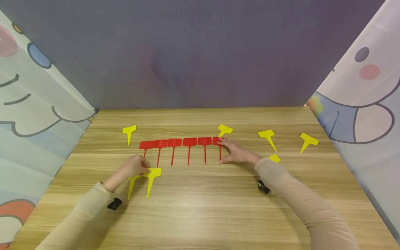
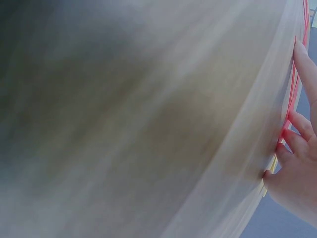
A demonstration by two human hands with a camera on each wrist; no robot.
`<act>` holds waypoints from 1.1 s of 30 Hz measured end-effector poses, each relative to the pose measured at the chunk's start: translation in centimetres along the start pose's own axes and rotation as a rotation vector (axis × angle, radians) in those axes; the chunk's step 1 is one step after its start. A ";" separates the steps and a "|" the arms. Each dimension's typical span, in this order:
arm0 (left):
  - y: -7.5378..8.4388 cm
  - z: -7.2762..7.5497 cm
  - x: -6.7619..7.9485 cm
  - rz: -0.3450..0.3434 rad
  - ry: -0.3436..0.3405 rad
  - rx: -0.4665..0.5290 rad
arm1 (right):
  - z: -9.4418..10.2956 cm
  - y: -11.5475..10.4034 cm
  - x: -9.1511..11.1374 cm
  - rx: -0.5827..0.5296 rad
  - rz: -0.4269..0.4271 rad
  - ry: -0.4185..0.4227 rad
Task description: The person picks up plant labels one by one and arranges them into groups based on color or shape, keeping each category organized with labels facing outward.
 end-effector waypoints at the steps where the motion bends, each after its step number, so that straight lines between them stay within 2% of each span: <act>1: 0.0 0.0 0.0 0.002 -0.001 -0.008 | 0.0 0.0 0.0 -0.001 0.001 0.000; 7: 0.3 0.1 -0.1 -0.008 0.001 -0.051 | 0.0 0.0 0.0 0.001 0.007 0.003; 16: 0.2 0.8 0.1 -0.084 0.061 -0.077 | 0.0 0.1 -0.1 0.002 0.008 0.003; 21: -0.4 1.8 -0.2 -0.171 0.088 -0.011 | 0.0 0.2 -0.1 0.005 0.015 0.004; 27: -1.6 2.8 -0.9 -0.259 0.064 0.053 | 0.0 0.1 0.0 0.002 0.016 0.003; 29: -2.0 3.1 -1.2 -0.280 0.060 0.059 | 0.0 0.1 0.0 0.003 0.014 0.003; 33: -2.8 3.6 -1.6 -0.279 0.042 0.099 | 0.0 0.1 0.0 0.002 0.012 0.005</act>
Point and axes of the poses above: each hand's wrist, its own x-axis away from the middle knuckle, its own z-axis out of the back of the hand, y = z × x, the point moved 1 cm from there along -x, towards the middle knuckle, and after that the axes turned 10 degrees about -x, right-handed, at the moved point
